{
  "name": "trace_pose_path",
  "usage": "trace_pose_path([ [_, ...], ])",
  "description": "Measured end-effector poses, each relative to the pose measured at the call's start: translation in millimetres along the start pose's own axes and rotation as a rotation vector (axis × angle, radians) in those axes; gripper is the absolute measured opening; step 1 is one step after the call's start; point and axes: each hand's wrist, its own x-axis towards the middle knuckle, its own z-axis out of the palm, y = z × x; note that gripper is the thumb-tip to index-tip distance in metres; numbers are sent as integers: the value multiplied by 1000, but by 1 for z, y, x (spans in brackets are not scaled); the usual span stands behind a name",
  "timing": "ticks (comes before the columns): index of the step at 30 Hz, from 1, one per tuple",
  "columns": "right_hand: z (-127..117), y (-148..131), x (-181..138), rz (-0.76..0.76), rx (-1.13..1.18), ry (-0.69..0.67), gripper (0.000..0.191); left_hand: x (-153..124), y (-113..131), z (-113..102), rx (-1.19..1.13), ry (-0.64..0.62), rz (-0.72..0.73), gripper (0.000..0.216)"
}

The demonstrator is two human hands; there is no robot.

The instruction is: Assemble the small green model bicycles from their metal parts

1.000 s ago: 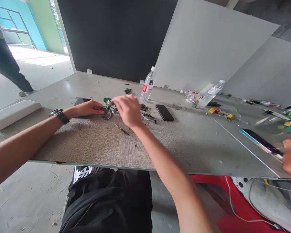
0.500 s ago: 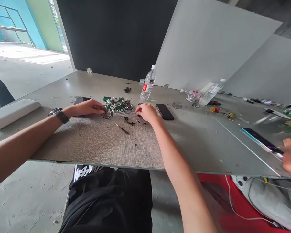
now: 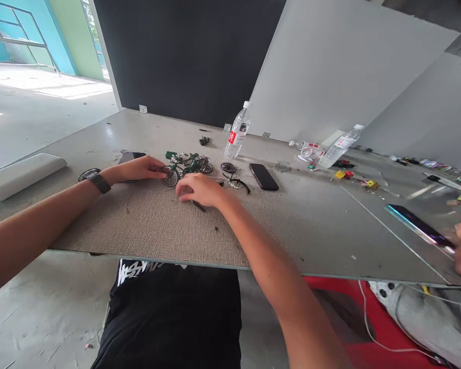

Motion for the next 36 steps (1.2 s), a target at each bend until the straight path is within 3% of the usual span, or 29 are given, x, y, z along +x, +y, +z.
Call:
trace_pose_path([
  [7, 7, -6, -2, 12, -63, -9, 10, -1, 5, 1, -8, -14, -59, 28],
  [12, 8, -12, 2, -20, -42, 223, 11, -3, 11, 0, -8, -32, -71, 28],
  [16, 16, -14, 8, -33, -169, 366, 16, -4, 14, 1, -9, -31, -72, 28],
  [25, 23, -22, 15, -110, -554, 328, 37, -4, 17, 1, 15, -15, -49, 26],
  [36, 26, -22, 16, -118, -671, 329, 36, -4, 15, 0, 39, -12, -26, 27],
])
